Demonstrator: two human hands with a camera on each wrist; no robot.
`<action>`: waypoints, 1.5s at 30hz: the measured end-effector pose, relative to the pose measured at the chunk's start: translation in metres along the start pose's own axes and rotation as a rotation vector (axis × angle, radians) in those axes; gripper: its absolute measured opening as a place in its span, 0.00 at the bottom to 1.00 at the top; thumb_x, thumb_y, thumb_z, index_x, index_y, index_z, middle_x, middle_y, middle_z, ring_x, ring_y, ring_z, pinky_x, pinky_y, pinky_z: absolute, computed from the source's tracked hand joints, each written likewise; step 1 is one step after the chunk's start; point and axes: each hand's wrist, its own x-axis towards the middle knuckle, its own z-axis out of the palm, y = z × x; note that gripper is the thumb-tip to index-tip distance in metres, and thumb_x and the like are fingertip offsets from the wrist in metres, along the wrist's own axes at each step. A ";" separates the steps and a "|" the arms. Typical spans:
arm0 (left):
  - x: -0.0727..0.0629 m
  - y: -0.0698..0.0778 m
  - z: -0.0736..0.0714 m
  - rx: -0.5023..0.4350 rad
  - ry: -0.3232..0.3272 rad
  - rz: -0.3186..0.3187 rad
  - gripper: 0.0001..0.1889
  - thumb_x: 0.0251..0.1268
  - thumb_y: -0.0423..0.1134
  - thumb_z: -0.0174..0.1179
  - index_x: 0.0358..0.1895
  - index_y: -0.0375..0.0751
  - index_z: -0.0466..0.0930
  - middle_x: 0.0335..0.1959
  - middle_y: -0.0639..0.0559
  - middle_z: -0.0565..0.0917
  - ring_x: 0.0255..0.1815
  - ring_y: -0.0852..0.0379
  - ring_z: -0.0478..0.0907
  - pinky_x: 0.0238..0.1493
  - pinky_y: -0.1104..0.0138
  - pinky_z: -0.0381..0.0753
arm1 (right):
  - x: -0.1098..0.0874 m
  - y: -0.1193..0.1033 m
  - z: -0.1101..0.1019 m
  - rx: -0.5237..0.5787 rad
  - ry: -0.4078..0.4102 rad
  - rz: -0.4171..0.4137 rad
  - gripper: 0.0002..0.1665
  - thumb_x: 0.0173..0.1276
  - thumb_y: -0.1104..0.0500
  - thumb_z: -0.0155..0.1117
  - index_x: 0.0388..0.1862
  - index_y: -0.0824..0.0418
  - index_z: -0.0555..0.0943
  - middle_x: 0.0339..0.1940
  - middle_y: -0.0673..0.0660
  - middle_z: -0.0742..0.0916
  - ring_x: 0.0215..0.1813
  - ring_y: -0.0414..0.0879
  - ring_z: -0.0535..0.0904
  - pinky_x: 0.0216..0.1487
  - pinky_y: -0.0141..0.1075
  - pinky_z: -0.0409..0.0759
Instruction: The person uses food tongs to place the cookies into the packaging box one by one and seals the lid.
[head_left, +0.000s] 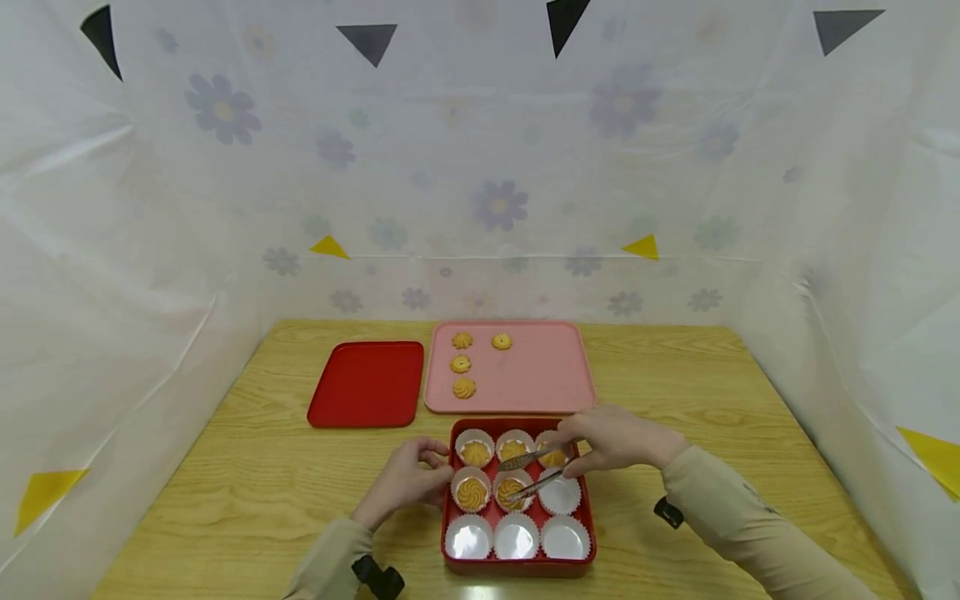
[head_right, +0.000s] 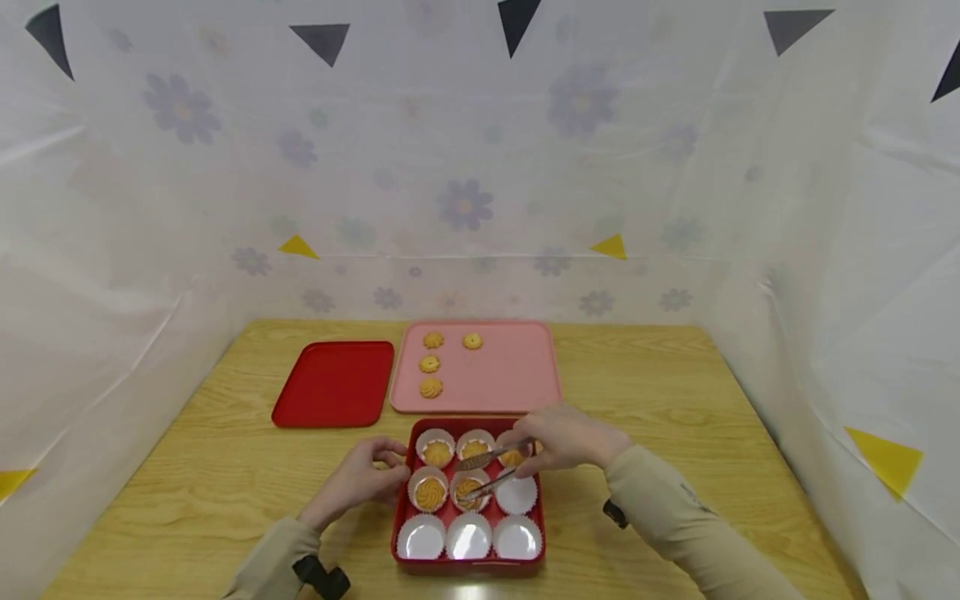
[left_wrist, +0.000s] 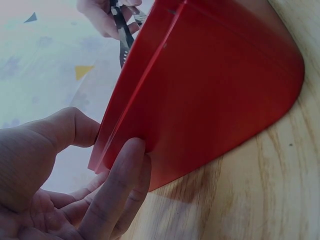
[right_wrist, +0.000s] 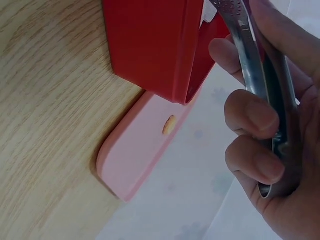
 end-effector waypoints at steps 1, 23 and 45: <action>0.000 0.000 0.000 -0.001 0.000 0.000 0.19 0.58 0.32 0.65 0.51 0.27 0.76 0.35 0.43 0.81 0.27 0.58 0.81 0.28 0.64 0.88 | -0.001 0.001 0.000 0.013 0.002 0.003 0.22 0.64 0.48 0.72 0.56 0.49 0.86 0.36 0.44 0.87 0.35 0.35 0.76 0.35 0.28 0.71; -0.001 0.001 -0.002 0.040 0.004 0.030 0.19 0.56 0.33 0.66 0.50 0.28 0.77 0.33 0.44 0.83 0.27 0.59 0.81 0.30 0.67 0.85 | -0.006 0.029 0.015 0.373 0.092 -0.039 0.18 0.71 0.46 0.64 0.55 0.50 0.85 0.36 0.44 0.85 0.32 0.33 0.70 0.33 0.26 0.72; -0.002 0.002 -0.003 0.052 0.011 0.045 0.19 0.57 0.34 0.66 0.50 0.28 0.78 0.33 0.44 0.83 0.28 0.59 0.79 0.31 0.69 0.80 | -0.001 0.031 0.024 0.502 0.322 0.174 0.27 0.73 0.50 0.63 0.64 0.65 0.79 0.52 0.59 0.87 0.45 0.40 0.79 0.41 0.31 0.81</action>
